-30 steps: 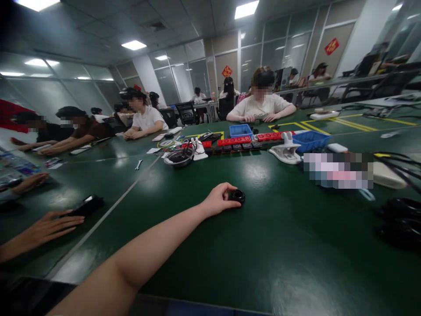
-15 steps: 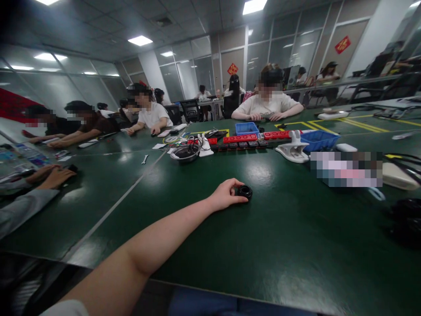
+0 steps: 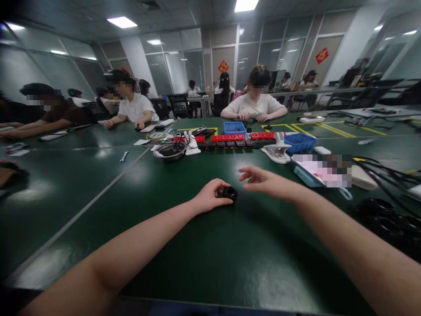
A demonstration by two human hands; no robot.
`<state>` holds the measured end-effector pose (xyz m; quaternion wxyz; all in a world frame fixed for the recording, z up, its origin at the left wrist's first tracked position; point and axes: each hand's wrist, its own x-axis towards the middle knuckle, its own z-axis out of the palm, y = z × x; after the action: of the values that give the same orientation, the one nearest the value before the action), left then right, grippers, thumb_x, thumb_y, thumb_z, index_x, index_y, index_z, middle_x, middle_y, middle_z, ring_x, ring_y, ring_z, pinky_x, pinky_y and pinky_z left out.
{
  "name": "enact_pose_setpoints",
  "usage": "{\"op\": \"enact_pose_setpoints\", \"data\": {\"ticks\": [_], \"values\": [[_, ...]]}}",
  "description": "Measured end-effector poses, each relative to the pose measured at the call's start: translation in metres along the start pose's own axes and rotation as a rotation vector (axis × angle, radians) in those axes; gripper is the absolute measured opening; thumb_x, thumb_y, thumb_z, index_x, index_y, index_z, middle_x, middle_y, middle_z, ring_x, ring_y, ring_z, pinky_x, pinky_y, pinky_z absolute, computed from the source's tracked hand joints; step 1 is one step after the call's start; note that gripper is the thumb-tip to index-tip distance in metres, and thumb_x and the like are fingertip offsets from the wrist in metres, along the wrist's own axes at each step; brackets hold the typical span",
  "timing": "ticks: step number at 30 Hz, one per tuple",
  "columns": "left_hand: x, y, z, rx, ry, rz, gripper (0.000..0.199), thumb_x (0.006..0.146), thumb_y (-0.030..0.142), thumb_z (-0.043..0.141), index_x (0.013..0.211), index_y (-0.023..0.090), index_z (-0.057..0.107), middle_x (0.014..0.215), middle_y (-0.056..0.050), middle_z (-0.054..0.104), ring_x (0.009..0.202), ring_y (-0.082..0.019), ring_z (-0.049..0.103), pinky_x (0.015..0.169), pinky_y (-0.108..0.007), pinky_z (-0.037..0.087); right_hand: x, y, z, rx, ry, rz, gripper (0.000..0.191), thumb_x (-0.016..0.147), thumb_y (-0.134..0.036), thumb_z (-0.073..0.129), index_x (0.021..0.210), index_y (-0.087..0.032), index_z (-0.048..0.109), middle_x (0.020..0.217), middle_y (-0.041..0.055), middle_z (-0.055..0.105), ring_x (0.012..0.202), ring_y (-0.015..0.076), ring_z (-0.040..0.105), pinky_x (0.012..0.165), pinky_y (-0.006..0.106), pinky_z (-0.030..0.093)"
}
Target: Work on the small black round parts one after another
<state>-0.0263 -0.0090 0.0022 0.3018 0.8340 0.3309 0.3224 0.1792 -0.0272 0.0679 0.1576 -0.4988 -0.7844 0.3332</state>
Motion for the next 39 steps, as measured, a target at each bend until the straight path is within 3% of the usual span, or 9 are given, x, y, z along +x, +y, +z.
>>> {"op": "enact_pose_setpoints", "data": {"ticks": [3,6,9,12,15,22,26,32,39], "values": [[0.003,-0.001,-0.003,0.027,-0.031,0.034,0.039,0.061,0.038,0.065,0.092,0.018,0.052,0.083,-0.001,0.049,0.073,-0.013,0.045,0.061,-0.022,0.037,0.019,0.008,0.014,0.115,-0.222,-0.05,0.063,0.068,-0.023,0.058,0.124,-0.019,0.03,0.115,0.0064,0.047,0.099,0.0175,0.048,0.084,0.032,0.039],[0.007,-0.003,-0.005,0.015,-0.063,0.01,0.039,0.061,0.037,0.065,0.091,0.018,0.052,0.083,-0.001,0.049,0.074,-0.014,0.046,0.062,-0.023,0.038,0.034,0.014,0.022,0.158,-0.346,-0.132,0.059,0.064,-0.021,0.06,0.118,-0.017,0.038,0.113,0.0039,0.049,0.101,0.0182,0.046,0.088,0.031,0.034],[0.01,-0.003,-0.004,-0.003,-0.079,-0.036,0.039,0.058,0.038,0.067,0.089,0.018,0.053,0.082,0.0,0.048,0.072,-0.014,0.046,0.063,-0.023,0.038,0.04,0.021,0.023,0.168,-0.408,-0.162,0.05,0.063,-0.023,0.06,0.11,-0.016,0.044,0.101,0.0017,0.054,0.092,0.0176,0.05,0.081,0.03,0.037],[0.011,0.0,-0.002,-0.022,-0.082,-0.078,0.042,0.056,0.04,0.068,0.088,0.018,0.053,0.082,0.0,0.047,0.071,-0.013,0.045,0.062,-0.023,0.038,0.041,0.029,0.025,0.123,-0.353,-0.158,0.038,0.063,-0.025,0.06,0.098,-0.014,0.05,0.089,0.0006,0.055,0.08,0.016,0.051,0.069,0.026,0.04],[0.011,0.003,0.001,-0.022,-0.045,-0.134,0.045,0.054,0.042,0.068,0.087,0.017,0.052,0.082,0.0,0.046,0.071,-0.013,0.045,0.061,-0.023,0.038,0.041,0.033,0.032,-0.011,-0.189,-0.162,0.032,0.06,-0.033,0.064,0.082,-0.014,0.051,0.075,-0.0008,0.05,0.068,0.0137,0.048,0.057,0.023,0.037],[0.01,0.005,0.006,0.07,0.07,-0.2,0.038,0.055,0.037,0.069,0.083,0.017,0.051,0.081,0.0,0.047,0.073,-0.014,0.045,0.063,-0.024,0.037,0.041,0.028,0.051,-0.389,0.16,-0.197,0.051,0.049,-0.061,0.06,0.068,-0.016,0.047,0.068,0.0025,0.048,0.065,0.0172,0.045,0.055,0.026,0.032],[0.012,0.0,0.002,0.026,0.007,-0.18,0.039,0.057,0.037,0.068,0.087,0.017,0.052,0.076,0.001,0.047,0.068,-0.013,0.045,0.06,-0.023,0.037,0.039,0.028,0.047,-0.278,0.089,-0.252,0.053,0.05,-0.055,0.064,0.084,-0.016,0.052,0.081,0.0048,0.052,0.076,0.0202,0.047,0.065,0.029,0.036],[0.015,-0.009,-0.004,-0.113,-0.128,-0.132,0.042,0.062,0.033,0.065,0.099,0.018,0.051,0.077,0.001,0.047,0.06,-0.009,0.041,0.055,-0.02,0.036,0.042,0.036,0.031,0.021,-0.232,-0.277,0.039,0.064,-0.025,0.061,0.101,-0.015,0.051,0.094,0.0021,0.053,0.086,0.0175,0.049,0.075,0.028,0.037],[0.015,-0.004,-0.005,-0.064,-0.148,-0.087,0.042,0.064,0.031,0.064,0.103,0.021,0.052,0.074,0.002,0.043,0.062,-0.01,0.041,0.055,-0.019,0.034,0.043,0.04,0.025,0.043,-0.264,-0.309,0.042,0.065,-0.019,0.061,0.106,-0.016,0.051,0.099,0.0019,0.052,0.09,0.0161,0.048,0.08,0.028,0.036]]}}
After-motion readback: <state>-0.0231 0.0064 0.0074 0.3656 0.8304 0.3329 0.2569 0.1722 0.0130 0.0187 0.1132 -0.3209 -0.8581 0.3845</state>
